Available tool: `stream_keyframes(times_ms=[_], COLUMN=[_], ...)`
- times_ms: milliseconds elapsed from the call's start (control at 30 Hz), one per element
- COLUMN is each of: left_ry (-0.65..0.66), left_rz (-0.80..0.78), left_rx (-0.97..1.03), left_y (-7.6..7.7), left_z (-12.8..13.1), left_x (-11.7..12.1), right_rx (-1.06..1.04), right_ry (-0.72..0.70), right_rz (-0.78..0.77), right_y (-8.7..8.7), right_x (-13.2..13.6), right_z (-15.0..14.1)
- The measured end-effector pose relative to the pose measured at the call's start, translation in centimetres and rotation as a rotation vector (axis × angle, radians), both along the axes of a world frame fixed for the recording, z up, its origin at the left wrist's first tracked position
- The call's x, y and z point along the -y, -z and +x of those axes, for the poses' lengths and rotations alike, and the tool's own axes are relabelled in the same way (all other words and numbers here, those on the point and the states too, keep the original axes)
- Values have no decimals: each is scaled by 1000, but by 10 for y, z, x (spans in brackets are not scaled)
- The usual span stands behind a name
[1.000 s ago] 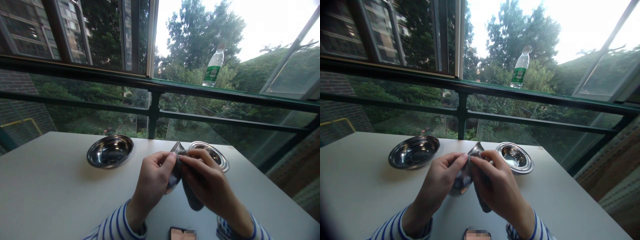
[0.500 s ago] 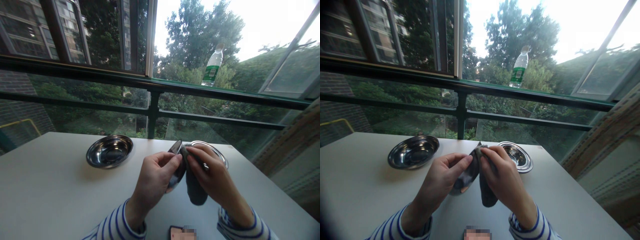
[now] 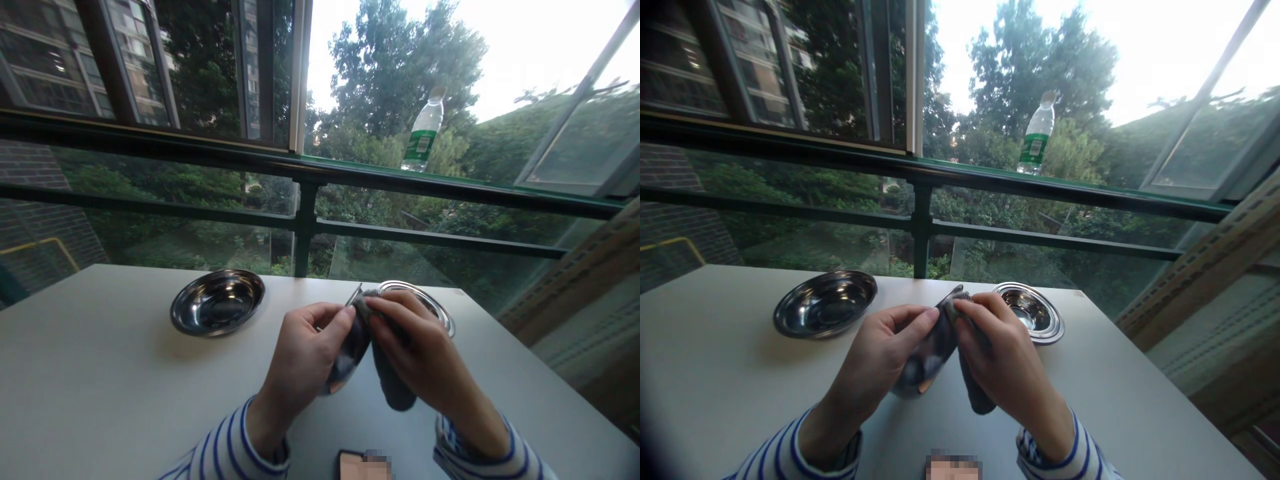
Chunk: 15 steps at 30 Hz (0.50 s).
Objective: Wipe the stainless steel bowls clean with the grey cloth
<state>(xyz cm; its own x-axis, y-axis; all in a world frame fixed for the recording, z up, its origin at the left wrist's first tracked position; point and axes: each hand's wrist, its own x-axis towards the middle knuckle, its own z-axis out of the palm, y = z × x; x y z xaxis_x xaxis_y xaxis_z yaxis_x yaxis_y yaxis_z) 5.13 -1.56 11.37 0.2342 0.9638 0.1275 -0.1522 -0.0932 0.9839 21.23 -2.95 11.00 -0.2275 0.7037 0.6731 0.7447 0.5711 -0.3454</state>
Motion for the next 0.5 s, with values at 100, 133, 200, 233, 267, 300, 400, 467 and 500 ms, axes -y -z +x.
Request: stream_keyframes(times_ms=[100,133,200,233,267,300,400,467,500], left_ry=[-9,-11,-15,-15,-15,-15,-16,-14,-12], left_rz=[19,25,26,23,21,20,27,28,27], left_rx=[6,5,-2,-6,-8,-8,4,9,7], left_y=[-2,-3,-3,-3,-2,-2,-1,-1,-2], left_z=[0,0,0,0,0,0,0,0,0], left_x=[1,1,1,1,1,1,1,2,2], right_rx=[37,31,-3,-15,-18,-11,35,33,17], right_ry=[-80,-67,5,39,58,52,-47,-63,-38], right_rz=[14,15,10,1,-6,-10,0,7,5], right_y=[0,0,0,0,0,0,-1,-1,0], right_x=[3,3,1,0,0,1,4,4,3], right_z=[-2,-2,-1,0,0,0,-1,-2,-2])
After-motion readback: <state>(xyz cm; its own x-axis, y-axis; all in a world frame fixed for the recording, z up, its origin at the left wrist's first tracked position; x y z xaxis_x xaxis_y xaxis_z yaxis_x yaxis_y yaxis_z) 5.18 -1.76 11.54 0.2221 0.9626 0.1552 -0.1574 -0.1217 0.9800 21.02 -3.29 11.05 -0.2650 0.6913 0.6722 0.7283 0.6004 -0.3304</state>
